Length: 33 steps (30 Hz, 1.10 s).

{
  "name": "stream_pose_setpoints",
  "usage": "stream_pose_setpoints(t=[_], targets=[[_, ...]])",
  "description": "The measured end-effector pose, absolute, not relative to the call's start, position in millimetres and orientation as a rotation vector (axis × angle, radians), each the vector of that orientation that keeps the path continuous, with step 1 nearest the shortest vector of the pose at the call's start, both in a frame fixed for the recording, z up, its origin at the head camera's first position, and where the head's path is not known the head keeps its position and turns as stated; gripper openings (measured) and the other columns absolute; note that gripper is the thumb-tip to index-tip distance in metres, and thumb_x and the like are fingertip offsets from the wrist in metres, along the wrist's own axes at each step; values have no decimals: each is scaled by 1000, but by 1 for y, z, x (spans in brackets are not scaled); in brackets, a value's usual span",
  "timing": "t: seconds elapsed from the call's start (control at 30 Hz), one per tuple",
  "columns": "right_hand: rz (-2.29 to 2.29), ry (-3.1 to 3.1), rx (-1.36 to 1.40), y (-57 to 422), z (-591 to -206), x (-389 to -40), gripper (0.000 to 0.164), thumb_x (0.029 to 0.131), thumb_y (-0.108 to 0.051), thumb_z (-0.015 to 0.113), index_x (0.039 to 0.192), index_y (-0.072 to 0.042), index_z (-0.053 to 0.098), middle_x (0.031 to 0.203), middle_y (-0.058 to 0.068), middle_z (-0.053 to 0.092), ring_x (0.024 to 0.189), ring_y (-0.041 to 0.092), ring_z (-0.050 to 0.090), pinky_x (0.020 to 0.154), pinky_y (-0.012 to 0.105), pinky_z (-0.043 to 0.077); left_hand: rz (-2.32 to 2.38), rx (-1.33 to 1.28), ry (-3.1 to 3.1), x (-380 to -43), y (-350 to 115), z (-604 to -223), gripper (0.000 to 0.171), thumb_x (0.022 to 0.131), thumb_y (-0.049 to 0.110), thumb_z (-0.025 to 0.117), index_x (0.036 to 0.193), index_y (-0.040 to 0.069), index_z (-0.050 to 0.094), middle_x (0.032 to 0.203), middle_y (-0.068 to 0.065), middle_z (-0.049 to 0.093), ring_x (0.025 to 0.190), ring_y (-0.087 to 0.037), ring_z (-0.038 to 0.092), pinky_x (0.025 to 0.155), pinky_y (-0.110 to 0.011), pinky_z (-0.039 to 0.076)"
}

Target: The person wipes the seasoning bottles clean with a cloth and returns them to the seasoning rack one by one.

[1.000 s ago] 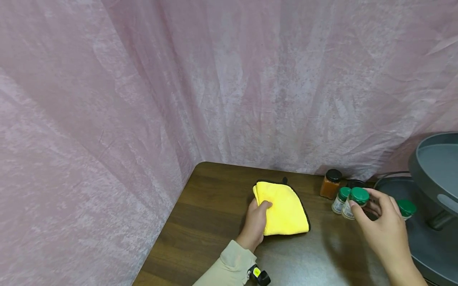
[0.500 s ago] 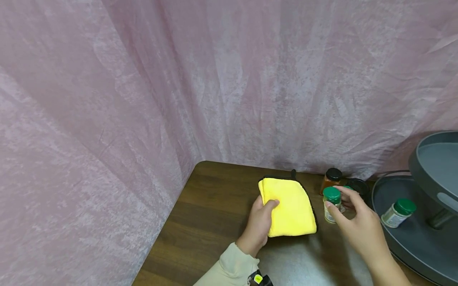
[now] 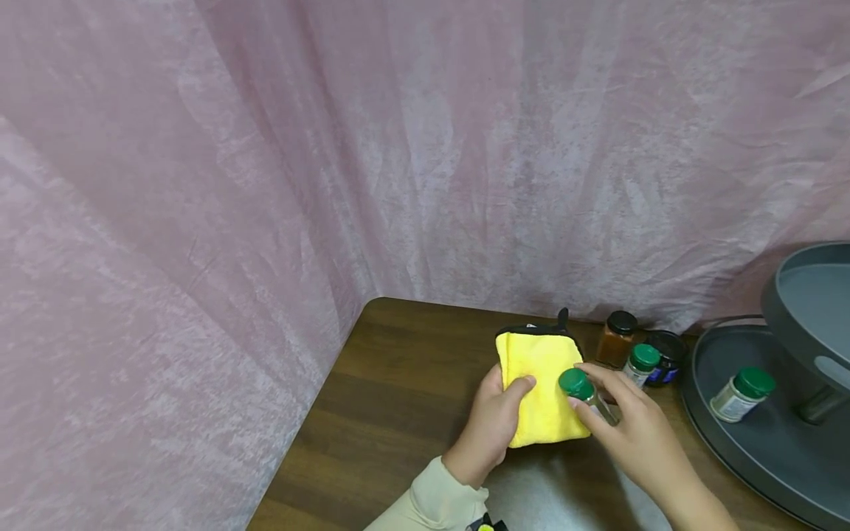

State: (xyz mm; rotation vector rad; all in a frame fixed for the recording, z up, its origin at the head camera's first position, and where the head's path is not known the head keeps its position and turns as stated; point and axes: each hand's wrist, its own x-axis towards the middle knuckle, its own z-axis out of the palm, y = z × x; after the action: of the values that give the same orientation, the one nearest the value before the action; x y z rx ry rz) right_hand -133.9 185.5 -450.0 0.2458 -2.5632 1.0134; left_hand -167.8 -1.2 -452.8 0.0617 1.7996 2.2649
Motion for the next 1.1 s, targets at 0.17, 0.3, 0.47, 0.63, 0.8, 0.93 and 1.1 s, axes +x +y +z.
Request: stream_pose_setpoints(t=[0.17,0.3,0.47,0.63,0.8,0.93,1.1], targets=[[977,-2562,255,182,-450,-133,47,89,-30,79,132,-21,63,120,-1,67,99,9,60,82,14,48,2234,99,1847,-164,1,-450,29,98,20,60,125,10,58,110,-7,71,92,-20,73,80,-36,61],[956,-2551,253,181,-451,-131,46,86,-28,82,127,-16,64,118,2,68,99,18,65,80,17,53,2160,133,1906,-159,1,-451,26,99,21,59,123,12,59,109,-4,72,93,-20,74,81,-35,61],[904,-2486,286,181,-453,-131,46,81,-20,86,121,-11,65,115,2,69,96,18,64,83,1,41,2029,182,2035,-155,0,-450,23,99,24,59,120,14,61,106,0,74,89,-14,73,77,-27,60],[866,-2436,305,181,-454,-134,45,78,-16,88,117,-12,67,114,3,69,96,18,64,84,1,37,1895,229,2188,-151,0,-447,21,99,27,59,115,14,63,99,0,75,81,-7,71,69,-21,57],[824,-2446,293,182,-454,-134,44,77,-17,88,116,-12,67,113,5,69,93,22,67,75,31,55,1806,284,2286,-150,2,-448,18,99,28,59,110,14,64,93,1,75,73,-3,67,64,-19,53],[794,-2441,284,183,-456,-134,46,75,-18,90,114,-11,67,106,7,69,84,23,66,65,44,54,1783,320,2329,-150,4,-450,16,99,27,59,109,15,64,94,0,76,73,-3,67,64,-19,53],[754,-2434,269,184,-457,-135,46,72,-19,91,110,-9,68,100,8,68,78,24,65,60,42,52,1791,311,2330,-149,6,-452,17,98,26,59,111,17,64,98,1,75,77,-3,68,67,-20,53]])
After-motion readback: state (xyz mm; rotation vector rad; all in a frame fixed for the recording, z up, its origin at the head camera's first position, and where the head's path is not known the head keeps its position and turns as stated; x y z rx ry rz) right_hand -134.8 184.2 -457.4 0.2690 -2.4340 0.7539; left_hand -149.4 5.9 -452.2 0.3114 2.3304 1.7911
